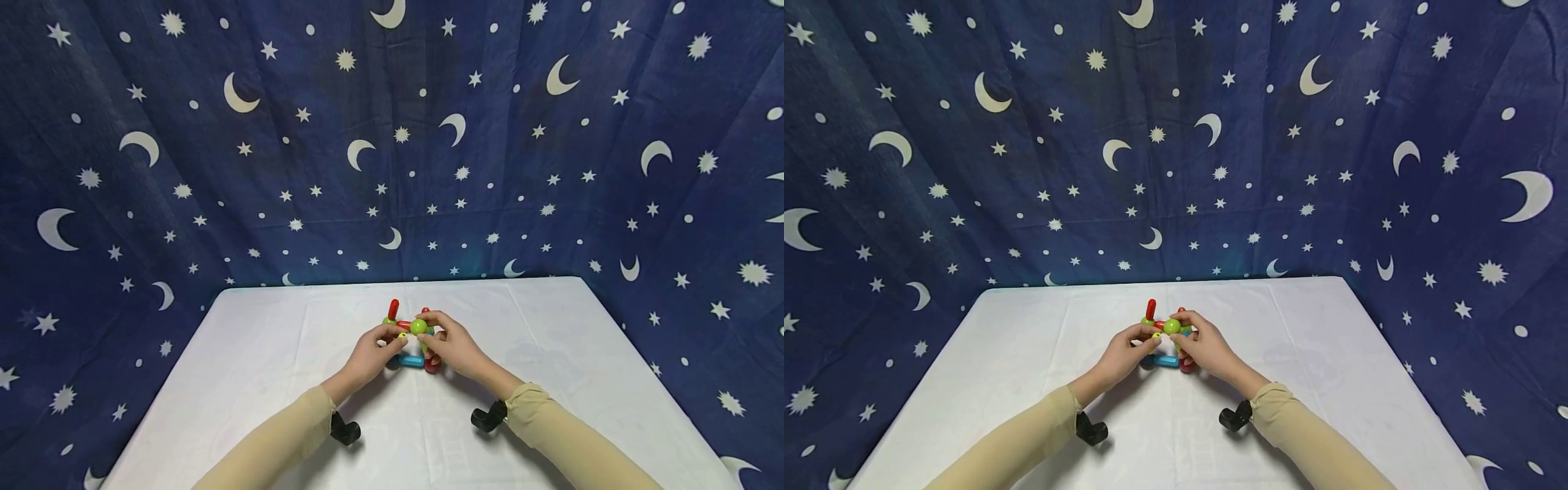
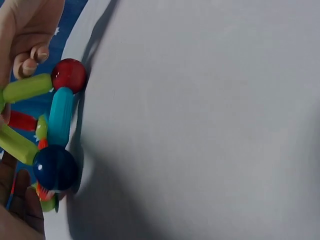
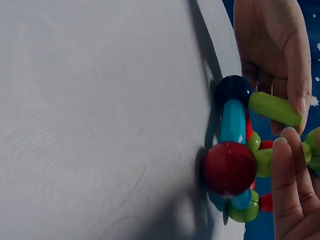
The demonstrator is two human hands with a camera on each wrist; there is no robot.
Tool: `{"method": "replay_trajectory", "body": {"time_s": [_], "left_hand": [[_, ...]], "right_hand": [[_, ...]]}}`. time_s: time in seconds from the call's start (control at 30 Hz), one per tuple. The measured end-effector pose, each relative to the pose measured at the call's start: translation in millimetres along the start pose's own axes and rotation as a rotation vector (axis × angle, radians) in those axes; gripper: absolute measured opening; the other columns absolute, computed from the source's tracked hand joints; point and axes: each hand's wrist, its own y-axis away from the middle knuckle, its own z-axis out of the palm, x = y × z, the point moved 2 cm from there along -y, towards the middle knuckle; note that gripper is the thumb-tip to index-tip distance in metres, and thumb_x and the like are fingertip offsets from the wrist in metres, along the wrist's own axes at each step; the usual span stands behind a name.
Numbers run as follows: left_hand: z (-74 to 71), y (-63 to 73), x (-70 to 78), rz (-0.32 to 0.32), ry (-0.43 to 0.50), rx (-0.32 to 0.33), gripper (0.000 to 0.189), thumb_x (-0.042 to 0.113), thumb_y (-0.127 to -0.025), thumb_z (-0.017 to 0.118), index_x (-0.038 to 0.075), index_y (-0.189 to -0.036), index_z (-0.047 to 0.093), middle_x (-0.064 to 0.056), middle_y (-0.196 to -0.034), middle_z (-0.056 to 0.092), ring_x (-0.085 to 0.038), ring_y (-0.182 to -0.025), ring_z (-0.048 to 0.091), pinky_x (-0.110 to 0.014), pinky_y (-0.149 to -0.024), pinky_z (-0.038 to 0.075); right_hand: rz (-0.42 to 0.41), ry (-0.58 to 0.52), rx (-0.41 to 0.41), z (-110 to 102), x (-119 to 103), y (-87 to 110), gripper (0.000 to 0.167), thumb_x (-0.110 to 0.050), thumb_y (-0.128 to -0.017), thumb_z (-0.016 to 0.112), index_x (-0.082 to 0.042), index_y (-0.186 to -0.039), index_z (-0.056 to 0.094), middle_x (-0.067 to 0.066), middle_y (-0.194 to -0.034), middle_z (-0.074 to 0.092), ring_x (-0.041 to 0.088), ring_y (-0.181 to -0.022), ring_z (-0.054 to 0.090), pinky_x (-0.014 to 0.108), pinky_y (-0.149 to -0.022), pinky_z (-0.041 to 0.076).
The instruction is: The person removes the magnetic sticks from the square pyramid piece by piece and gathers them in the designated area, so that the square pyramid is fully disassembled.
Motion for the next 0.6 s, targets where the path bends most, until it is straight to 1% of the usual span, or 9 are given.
{"method": "replay_trajectory", "body": {"time_s": [0.03, 0.1, 0.17, 0.27, 0.4, 0.5, 0.6], "left_hand": [[-2.3, 1.2, -0.4, 0.004, 0.001, 0.001, 0.030, 0.033, -0.100, 0.068, 0.011, -0.120, 0.071, 0.002, -0.106, 0.067, -0.018, -0.102, 0.059, -0.039, -0.089, 0.047], [-7.5, 3.8, -1.6, 0.007, 0.002, 0.003, 0.031, 0.032, -0.100, 0.068, 0.010, -0.123, 0.071, 0.002, -0.107, 0.068, -0.018, -0.105, 0.060, -0.040, -0.091, 0.048], [-13.0, 6.3, -3.2, 0.005, 0.000, 0.013, 0.032, 0.032, -0.101, 0.067, 0.010, -0.124, 0.070, 0.002, -0.109, 0.068, -0.019, -0.107, 0.060, -0.041, -0.091, 0.048], [-21.4, 10.4, -6.1, -0.021, -0.006, 0.030, 0.032, 0.032, -0.101, 0.067, 0.012, -0.126, 0.070, 0.003, -0.109, 0.068, -0.018, -0.107, 0.060, -0.040, -0.090, 0.046], [-30.2, 15.3, -8.3, -0.031, -0.015, 0.052, 0.033, 0.033, -0.101, 0.067, 0.014, -0.127, 0.070, 0.003, -0.113, 0.069, -0.019, -0.108, 0.059, -0.040, -0.091, 0.045], [-33.3, 19.0, -6.5, 0.006, -0.049, 0.097, 0.034, 0.031, -0.100, 0.068, 0.014, -0.130, 0.068, 0.001, -0.118, 0.066, -0.019, -0.107, 0.058, -0.038, -0.088, 0.046], [-31.3, 23.4, 2.7, 0.093, -0.107, 0.153, 0.031, 0.024, -0.100, 0.069, 0.015, -0.130, 0.068, 0.001, -0.120, 0.063, -0.017, -0.102, 0.057, -0.035, -0.082, 0.048]], "right_hand": [[-0.004, -0.010, 0.007, -1, 0, 0.6, 0.044, -0.020, -0.099, 0.071, -0.012, -0.139, 0.056, 0.009, -0.123, 0.060, 0.025, -0.068, 0.066, 0.038, -0.060, 0.058], [0.000, -0.024, 0.020, -2, 0, 1.7, 0.042, -0.018, -0.099, 0.071, -0.012, -0.137, 0.055, 0.011, -0.126, 0.058, 0.026, -0.070, 0.068, 0.039, -0.061, 0.058], [0.013, -0.027, 0.033, -5, 0, 2.9, 0.040, -0.016, -0.098, 0.071, -0.013, -0.135, 0.054, 0.012, -0.126, 0.057, 0.027, -0.072, 0.069, 0.039, -0.062, 0.058], [0.031, -0.020, 0.052, -9, 0, 5.8, 0.040, -0.015, -0.097, 0.072, -0.013, -0.132, 0.052, 0.013, -0.124, 0.057, 0.026, -0.073, 0.070, 0.038, -0.062, 0.058], [0.049, 0.001, 0.067, -15, 0, 10.9, 0.048, -0.018, -0.096, 0.074, -0.015, -0.138, 0.052, 0.012, -0.123, 0.058, 0.026, -0.076, 0.070, 0.040, -0.063, 0.058], [0.044, 0.023, 0.057, -18, 0, 14.9, 0.050, -0.021, -0.096, 0.074, -0.018, -0.142, 0.054, 0.011, -0.124, 0.058, 0.028, -0.080, 0.070, 0.044, -0.065, 0.059], [0.021, 0.041, 0.047, -21, 1, 17.3, 0.047, -0.021, -0.097, 0.073, -0.017, -0.140, 0.058, 0.010, -0.124, 0.059, 0.031, -0.085, 0.069, 0.046, -0.065, 0.059]]}}
